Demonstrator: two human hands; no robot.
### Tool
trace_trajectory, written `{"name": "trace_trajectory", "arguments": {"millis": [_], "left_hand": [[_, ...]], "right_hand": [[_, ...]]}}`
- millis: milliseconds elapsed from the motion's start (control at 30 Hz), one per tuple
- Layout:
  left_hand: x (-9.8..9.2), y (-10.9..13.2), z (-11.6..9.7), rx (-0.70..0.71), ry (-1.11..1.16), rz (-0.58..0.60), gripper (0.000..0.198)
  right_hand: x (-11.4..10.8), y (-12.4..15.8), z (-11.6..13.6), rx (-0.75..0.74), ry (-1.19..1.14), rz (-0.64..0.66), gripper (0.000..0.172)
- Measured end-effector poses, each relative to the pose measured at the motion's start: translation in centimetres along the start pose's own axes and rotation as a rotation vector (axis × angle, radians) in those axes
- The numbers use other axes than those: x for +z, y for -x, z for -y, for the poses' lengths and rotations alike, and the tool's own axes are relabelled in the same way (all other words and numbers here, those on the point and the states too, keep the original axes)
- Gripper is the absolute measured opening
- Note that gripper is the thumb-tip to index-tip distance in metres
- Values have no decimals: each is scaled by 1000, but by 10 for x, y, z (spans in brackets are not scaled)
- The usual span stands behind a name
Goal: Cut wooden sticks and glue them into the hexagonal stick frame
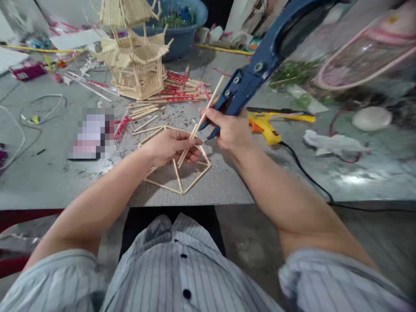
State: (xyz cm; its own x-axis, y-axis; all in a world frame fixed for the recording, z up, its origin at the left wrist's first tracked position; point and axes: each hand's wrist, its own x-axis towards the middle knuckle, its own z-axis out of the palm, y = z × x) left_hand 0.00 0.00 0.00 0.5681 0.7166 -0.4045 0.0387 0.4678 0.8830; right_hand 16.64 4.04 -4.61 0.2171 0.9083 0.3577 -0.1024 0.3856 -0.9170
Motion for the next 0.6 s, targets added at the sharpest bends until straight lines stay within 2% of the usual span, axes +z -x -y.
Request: {"name": "trace_trajectory", "arguments": {"millis": [67, 133, 267, 333, 433, 600], "left_hand": [[2, 0, 1, 2, 6, 7, 22], [1, -1, 1, 51, 51, -40, 21], [-7, -6, -3, 278, 251, -278, 20], [-12, -8, -5, 371, 338, -353, 21], [-14, -10, -7, 447, 417, -395, 22], [-11, -12, -5, 468, 468, -417, 22]], "right_hand": [[-1, 1, 0, 8, 3, 15, 33], [-2, 2, 1, 10, 29, 45, 33], [-1, 6, 6, -1, 149, 144, 35], [1, 9, 9, -5, 223, 193, 37], [4, 15, 13, -18, 319, 264, 42], [4, 21, 12, -131, 456, 363, 46]]}}
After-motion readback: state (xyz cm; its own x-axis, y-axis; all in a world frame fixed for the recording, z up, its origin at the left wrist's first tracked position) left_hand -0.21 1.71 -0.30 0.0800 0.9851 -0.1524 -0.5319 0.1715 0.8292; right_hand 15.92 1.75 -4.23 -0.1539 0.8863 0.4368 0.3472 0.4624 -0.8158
